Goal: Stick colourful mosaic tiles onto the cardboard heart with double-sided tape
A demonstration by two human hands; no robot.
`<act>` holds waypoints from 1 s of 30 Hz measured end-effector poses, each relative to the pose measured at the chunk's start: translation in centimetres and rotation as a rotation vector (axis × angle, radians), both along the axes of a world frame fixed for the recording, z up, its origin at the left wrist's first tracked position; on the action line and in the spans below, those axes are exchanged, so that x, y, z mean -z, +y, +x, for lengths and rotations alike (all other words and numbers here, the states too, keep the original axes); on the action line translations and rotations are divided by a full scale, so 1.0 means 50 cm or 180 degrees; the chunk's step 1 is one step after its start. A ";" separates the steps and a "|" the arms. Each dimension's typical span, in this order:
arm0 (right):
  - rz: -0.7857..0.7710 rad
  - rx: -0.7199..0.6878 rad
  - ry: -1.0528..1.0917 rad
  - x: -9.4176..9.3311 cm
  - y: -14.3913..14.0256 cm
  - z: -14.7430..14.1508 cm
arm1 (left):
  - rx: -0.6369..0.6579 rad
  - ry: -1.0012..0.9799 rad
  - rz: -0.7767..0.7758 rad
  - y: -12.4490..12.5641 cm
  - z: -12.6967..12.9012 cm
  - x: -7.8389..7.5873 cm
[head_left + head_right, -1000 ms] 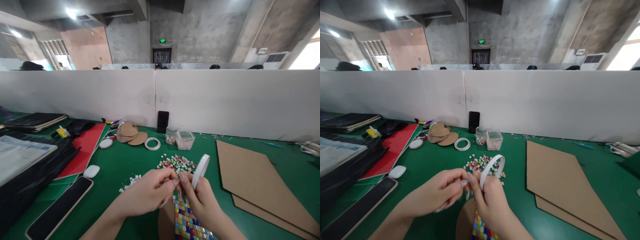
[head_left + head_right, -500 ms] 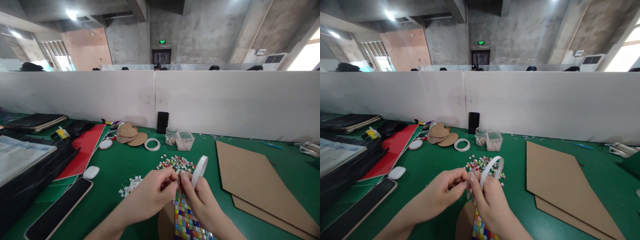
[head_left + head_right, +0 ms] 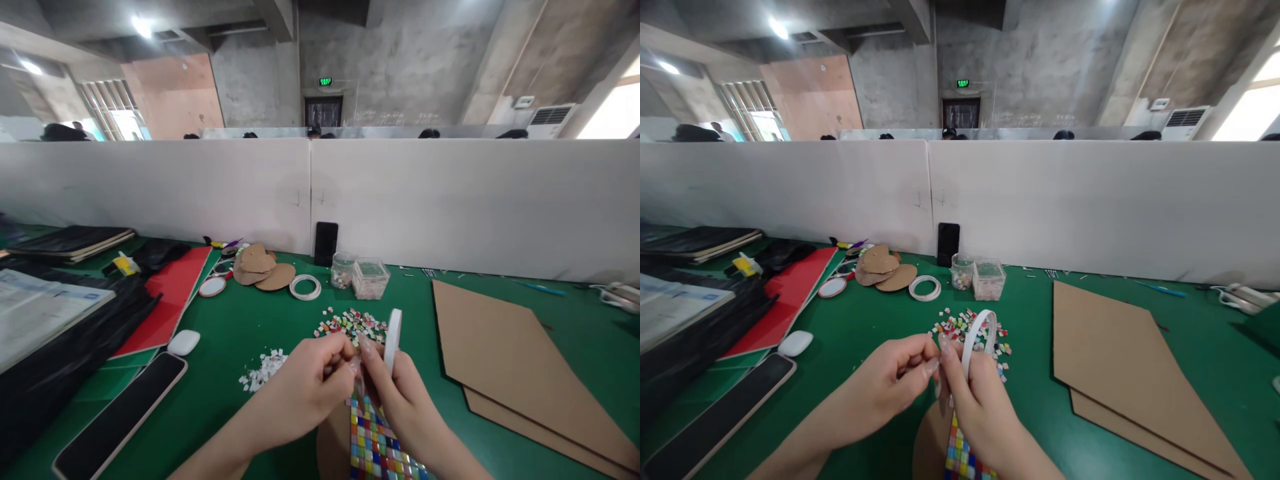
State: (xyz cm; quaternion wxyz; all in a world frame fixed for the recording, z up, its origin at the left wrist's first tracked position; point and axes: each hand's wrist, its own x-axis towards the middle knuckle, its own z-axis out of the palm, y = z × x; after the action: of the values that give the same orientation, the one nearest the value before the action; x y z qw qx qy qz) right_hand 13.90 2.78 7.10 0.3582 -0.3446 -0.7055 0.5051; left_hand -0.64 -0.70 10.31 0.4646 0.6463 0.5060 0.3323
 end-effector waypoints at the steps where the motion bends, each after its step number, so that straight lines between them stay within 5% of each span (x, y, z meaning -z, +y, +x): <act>1: -0.0055 0.0005 0.0032 0.001 -0.001 0.000 | 0.0003 -0.0024 -0.0015 0.000 0.000 0.000; 13: -0.0112 -0.0041 0.0035 0.000 -0.003 0.000 | 0.0040 -0.0210 -0.0416 -0.004 0.001 -0.008; 30: 0.2144 0.0006 -0.0936 0.027 0.022 0.017 | 0.0171 0.0000 -0.0414 0.005 -0.006 -0.009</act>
State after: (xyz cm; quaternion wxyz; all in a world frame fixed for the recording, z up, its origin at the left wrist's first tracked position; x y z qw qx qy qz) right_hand 14.72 3.90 5.76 0.3468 -0.2769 -0.8759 0.1893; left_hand -0.96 -0.46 10.78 0.5143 0.6281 0.5089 0.2862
